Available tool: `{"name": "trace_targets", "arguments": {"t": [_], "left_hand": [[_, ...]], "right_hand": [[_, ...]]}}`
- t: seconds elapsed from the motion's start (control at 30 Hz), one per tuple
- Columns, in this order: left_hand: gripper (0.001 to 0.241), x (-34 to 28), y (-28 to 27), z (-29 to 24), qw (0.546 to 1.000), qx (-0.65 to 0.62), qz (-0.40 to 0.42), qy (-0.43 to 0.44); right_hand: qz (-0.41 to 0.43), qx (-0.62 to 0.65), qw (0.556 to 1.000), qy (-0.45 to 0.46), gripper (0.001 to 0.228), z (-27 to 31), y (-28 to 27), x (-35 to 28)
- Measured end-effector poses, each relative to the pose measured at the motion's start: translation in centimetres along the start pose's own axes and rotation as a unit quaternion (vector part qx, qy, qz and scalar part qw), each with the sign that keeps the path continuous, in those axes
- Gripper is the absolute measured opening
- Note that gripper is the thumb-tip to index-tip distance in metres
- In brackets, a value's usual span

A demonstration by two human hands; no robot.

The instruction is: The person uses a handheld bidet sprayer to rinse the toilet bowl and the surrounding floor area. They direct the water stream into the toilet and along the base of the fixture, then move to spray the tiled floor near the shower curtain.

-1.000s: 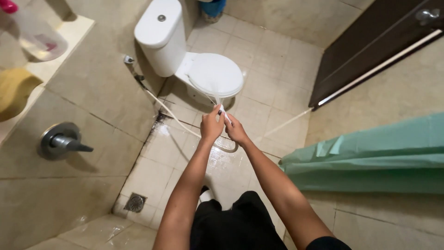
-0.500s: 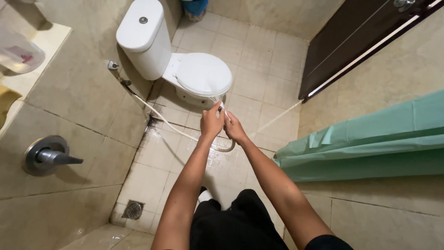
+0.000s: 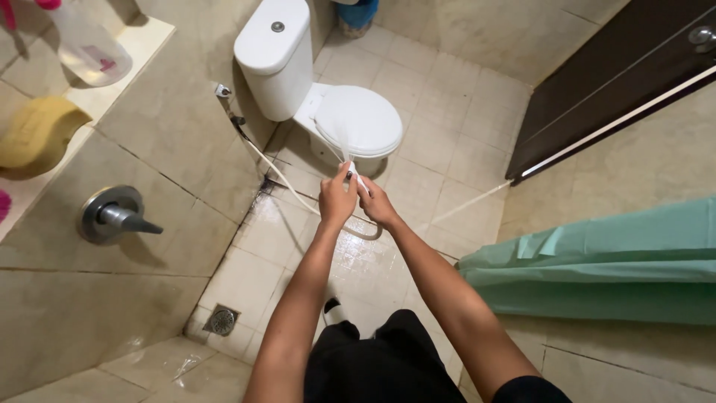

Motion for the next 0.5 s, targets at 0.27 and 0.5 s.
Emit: {"name": "trace_targets", "arguments": {"t": [0.27,0.5], "left_hand": [[0.043,-0.1,0.5,-1.0,1.0,-0.011,0.007,0.017],[0.043,-0.2,2.9,-3.3,0.998,-0.024,0.058,0.01]], "right_hand": [[-0.032,0.003,0.998,0.049,0.039,1.1,-0.8,-1.2],[-0.079,0.003,0.993,0.089,0.04,1.4,-3.7,-2.9]]}}
Point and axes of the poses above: each hand's wrist, its own x-axis towards the middle knuckle, its own y-axis out of the palm, z = x × y, the point moved 7 cm from there along x, towards the middle knuckle, and after that the axes turned 7 degrees about x, right-handed, at the moved point
